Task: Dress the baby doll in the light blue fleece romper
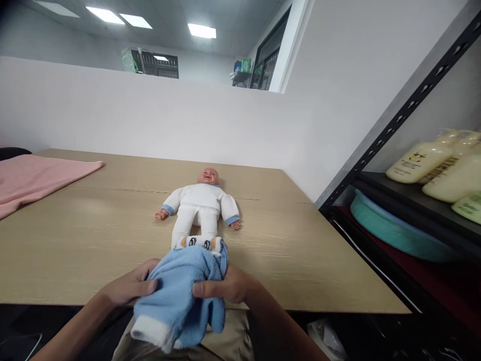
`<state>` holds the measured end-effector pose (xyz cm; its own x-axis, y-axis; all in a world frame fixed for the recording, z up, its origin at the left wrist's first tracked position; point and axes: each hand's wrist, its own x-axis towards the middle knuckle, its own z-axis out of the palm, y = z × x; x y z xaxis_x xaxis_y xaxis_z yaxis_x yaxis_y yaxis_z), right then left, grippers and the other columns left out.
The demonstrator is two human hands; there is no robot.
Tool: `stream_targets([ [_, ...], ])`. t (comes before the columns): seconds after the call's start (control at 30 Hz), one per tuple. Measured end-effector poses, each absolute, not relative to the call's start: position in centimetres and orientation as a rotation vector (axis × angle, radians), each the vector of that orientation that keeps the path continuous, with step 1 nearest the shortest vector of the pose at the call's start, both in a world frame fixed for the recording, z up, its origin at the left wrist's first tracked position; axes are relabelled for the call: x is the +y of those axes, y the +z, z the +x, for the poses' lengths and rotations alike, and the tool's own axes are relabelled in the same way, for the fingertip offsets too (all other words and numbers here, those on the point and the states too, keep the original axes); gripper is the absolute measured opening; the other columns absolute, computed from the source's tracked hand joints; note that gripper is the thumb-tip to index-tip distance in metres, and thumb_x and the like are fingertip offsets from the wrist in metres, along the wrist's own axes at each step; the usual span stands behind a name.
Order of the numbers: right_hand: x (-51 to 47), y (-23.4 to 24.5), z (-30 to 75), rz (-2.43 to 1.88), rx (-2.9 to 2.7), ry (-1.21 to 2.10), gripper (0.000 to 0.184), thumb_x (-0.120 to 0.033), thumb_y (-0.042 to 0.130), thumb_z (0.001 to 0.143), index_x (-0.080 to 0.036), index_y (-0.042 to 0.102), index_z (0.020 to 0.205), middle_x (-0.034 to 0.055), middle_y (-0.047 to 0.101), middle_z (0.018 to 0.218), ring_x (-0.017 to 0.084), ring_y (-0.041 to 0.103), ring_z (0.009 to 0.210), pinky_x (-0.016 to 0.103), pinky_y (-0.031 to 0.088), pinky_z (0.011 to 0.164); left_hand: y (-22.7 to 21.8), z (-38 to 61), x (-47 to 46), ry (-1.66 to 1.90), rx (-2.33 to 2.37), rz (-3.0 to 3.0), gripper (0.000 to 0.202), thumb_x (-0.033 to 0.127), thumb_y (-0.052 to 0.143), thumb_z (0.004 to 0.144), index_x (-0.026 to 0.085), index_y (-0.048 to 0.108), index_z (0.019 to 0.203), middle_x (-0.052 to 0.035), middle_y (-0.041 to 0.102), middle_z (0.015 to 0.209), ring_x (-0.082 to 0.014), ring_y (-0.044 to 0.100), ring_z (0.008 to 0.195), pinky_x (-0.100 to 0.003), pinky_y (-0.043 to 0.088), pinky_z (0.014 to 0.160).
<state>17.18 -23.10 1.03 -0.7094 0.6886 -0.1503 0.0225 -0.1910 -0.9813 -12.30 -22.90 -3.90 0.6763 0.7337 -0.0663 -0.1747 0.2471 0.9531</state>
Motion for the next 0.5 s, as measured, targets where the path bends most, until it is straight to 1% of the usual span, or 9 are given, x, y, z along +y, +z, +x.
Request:
stream_targets([
  [0.07, -23.0, 0.9, 17.5, -0.926, -1.594, 1.917, 0.079, -0.083, 0.093, 0.077, -0.020, 0.086, 0.125, 0.0113, 0.085, 0.128, 0.033, 0.079, 0.126, 0.052, 0.057, 0.124, -4.8, -13.1, -23.2, 0.654, 0.483, 1.176, 0.074, 0.068, 0.107, 0.067, 0.016, 0.085, 0.115, -0.0090, 0.082, 0.101, -0.0274, 0.076, 0.096, -0.031, 0.060, 0.084],
  [0.13, -22.8, 0.6, 17.5, -0.968, -1.637, 1.911, 0.079, -0.083, 0.089, 0.083, -0.021, 0.084, 0.132, 0.0122, 0.083, 0.138, 0.034, 0.076, 0.133, 0.054, 0.053, 0.128, -5.8, -13.5, -23.5, 0.676, 0.396, 1.111, 0.089, 0.065, 0.110, 0.061, 0.017, 0.082, 0.130, -0.0118, 0.083, 0.109, -0.0345, 0.078, 0.109, -0.038, 0.062, 0.094],
  [0.17, -22.7, 0.4, 17.3, -0.954, -1.690, 1.913, 0.080, -0.082, 0.089, 0.085, -0.021, 0.083, 0.136, 0.0132, 0.082, 0.142, 0.035, 0.075, 0.136, 0.054, 0.052, 0.129, -6.2, -13.5, -23.6, 0.709, 0.379, 1.081, 0.093, 0.066, 0.109, 0.063, 0.018, 0.079, 0.137, -0.0126, 0.084, 0.114, -0.0365, 0.077, 0.115, -0.042, 0.061, 0.100],
  [0.2, -22.6, 0.3, 17.0, -0.916, -1.751, 1.918, 0.081, -0.081, 0.089, 0.085, -0.020, 0.081, 0.139, 0.0146, 0.080, 0.146, 0.035, 0.074, 0.138, 0.054, 0.051, 0.129, -6.5, -13.4, -23.6, 0.754, 0.382, 1.068, 0.092, 0.066, 0.107, 0.067, 0.020, 0.078, 0.141, -0.0126, 0.084, 0.118, -0.0368, 0.077, 0.119, -0.044, 0.060, 0.104],
  [0.23, -22.5, 0.2, 16.7, -0.864, -1.808, 1.927, 0.083, -0.080, 0.090, 0.085, -0.019, 0.080, 0.141, 0.0155, 0.079, 0.147, 0.036, 0.073, 0.140, 0.053, 0.051, 0.130, -6.6, -13.3, -23.6, 0.798, 0.403, 1.072, 0.087, 0.068, 0.104, 0.072, 0.021, 0.077, 0.141, -0.0118, 0.084, 0.118, -0.0357, 0.077, 0.120, -0.045, 0.059, 0.107],
  [0.3, -22.3, 0.1, 16.1, -0.751, -1.884, 1.982, 0.086, -0.077, 0.097, 0.077, -0.020, 0.079, 0.139, 0.0141, 0.082, 0.141, 0.035, 0.075, 0.137, 0.051, 0.054, 0.126, -6.5, -12.9, -23.3, 0.830, 0.461, 1.127, 0.076, 0.072, 0.097, 0.081, 0.021, 0.079, 0.135, -0.0095, 0.084, 0.111, -0.0318, 0.077, 0.110, -0.045, 0.058, 0.107],
  [0.37, -22.2, 0.1, 15.6, -0.675, -1.895, 2.085, 0.084, -0.072, 0.102, 0.071, -0.023, 0.080, 0.135, 0.0099, 0.084, 0.133, 0.032, 0.078, 0.129, 0.046, 0.058, 0.120, -5.9, -12.4, -23.0, 0.791, 0.518, 1.201, 0.071, 0.078, 0.091, 0.084, 0.018, 0.081, 0.120, -0.0079, 0.081, 0.096, -0.0284, 0.075, 0.095, -0.043, 0.059, 0.100],
  [0.43, -22.0, 0.2, 15.5, -0.650, -1.837, 2.155, 0.078, -0.070, 0.103, 0.071, -0.023, 0.081, 0.130, 0.0081, 0.086, 0.126, 0.029, 0.080, 0.123, 0.044, 0.061, 0.116, -4.9, -12.1, -22.9, 0.772, 0.594, 1.253, 0.069, 0.082, 0.087, 0.086, 0.016, 0.081, 0.107, -0.0065, 0.077, 0.086, -0.0250, 0.070, 0.085, -0.038, 0.059, 0.091],
  [0.5, -21.6, 0.2, 15.6, -0.657, -1.718, 2.122, 0.074, -0.071, 0.100, 0.075, -0.021, 0.082, 0.127, 0.0093, 0.086, 0.125, 0.029, 0.080, 0.123, 0.045, 0.059, 0.119, -3.7, -11.9, -22.9, 0.789, 0.704, 1.289, 0.067, 0.082, 0.084, 0.088, 0.016, 0.079, 0.100, -0.0065, 0.076, 0.086, -0.0243, 0.067, 0.085, -0.036, 0.058, 0.087],
])
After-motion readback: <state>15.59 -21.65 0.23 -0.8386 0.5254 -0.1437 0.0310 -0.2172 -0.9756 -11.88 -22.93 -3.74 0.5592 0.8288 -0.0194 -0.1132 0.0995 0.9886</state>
